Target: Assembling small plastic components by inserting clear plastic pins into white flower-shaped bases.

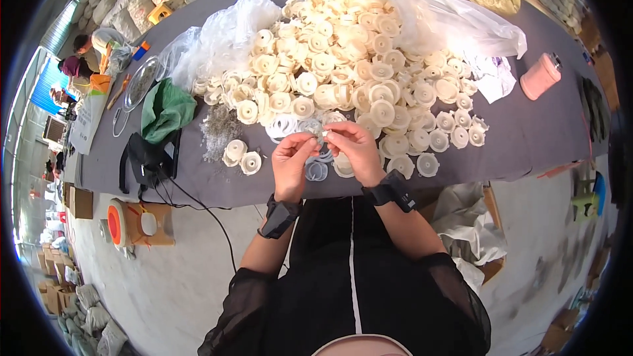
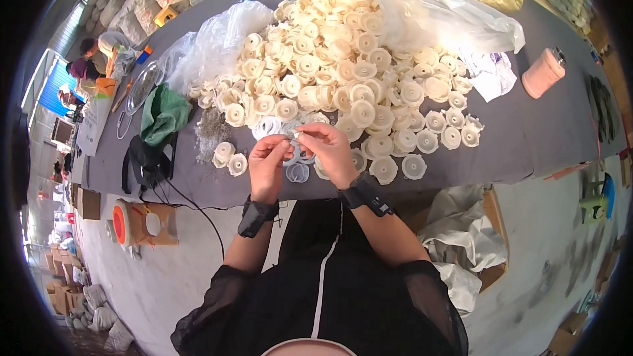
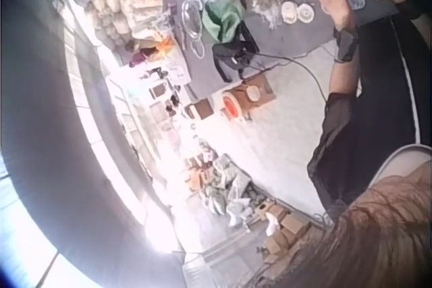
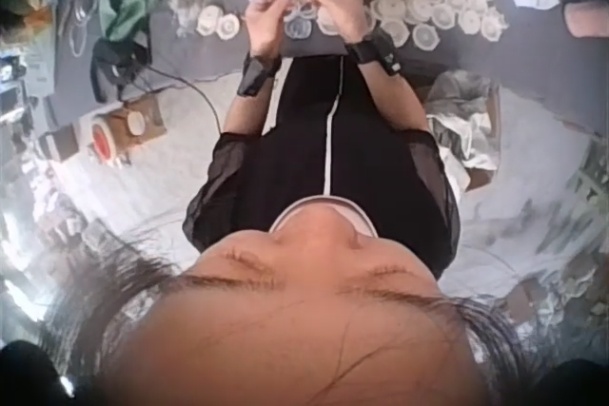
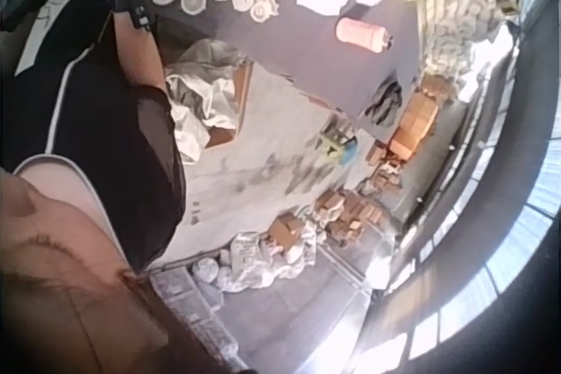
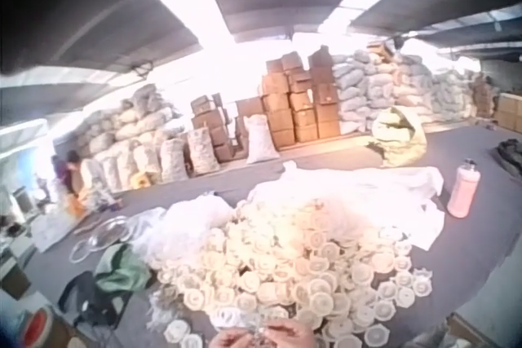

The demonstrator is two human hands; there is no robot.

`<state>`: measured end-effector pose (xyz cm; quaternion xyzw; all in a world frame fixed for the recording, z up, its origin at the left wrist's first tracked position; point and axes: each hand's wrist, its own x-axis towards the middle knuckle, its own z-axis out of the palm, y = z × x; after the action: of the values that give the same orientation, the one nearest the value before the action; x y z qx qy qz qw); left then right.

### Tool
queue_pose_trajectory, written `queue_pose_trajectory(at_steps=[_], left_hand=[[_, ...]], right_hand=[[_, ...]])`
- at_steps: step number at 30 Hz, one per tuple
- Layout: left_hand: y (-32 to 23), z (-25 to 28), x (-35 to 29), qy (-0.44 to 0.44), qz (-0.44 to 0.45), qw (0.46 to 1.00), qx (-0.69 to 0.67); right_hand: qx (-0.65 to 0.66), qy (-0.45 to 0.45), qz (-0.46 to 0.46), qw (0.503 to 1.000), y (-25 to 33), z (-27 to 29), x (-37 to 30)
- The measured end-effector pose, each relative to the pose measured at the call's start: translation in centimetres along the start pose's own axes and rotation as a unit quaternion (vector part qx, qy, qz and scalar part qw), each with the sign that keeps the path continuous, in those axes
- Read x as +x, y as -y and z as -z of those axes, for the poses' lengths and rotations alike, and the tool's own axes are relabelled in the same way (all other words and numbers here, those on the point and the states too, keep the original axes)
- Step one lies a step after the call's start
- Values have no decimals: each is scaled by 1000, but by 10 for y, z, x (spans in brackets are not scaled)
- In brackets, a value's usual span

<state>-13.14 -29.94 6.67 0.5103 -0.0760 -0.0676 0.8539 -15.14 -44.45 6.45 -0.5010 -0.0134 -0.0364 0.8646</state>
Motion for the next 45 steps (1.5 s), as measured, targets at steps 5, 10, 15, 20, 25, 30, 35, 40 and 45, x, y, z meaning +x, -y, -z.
queue_pose_trajectory(at_steps=[5,10,15,20,25,30,35,40,45], left_hand=[[-1,5,1,20,-45,996,75],[-2,2,-2,28,-37,996,81],[-3,2,-4,11,-26,996,83],[-1,5,-3,0,-19,996,83],[-1,4,-4,30,-36,996,82],[-3,2,-2,34,-26,995,92],[3,-3,6,56,-55,987,139],[1,-4,71,122,-199,885,403],[28,18,152,30,-249,717,650]], right_hand=[[-7,1,-17,1000,3,-2,-2],[-22,22,7,999,-1,1,-3],[-28,11,20,999,-1,0,-6],[-32,15,26,999,0,0,-9],[-71,39,39,996,-7,3,-8],[-86,31,7,996,-5,3,-12],[-44,16,-44,998,-5,9,-14],[45,-67,-11,997,-7,27,-10],[104,-50,3,993,-8,33,-7]])
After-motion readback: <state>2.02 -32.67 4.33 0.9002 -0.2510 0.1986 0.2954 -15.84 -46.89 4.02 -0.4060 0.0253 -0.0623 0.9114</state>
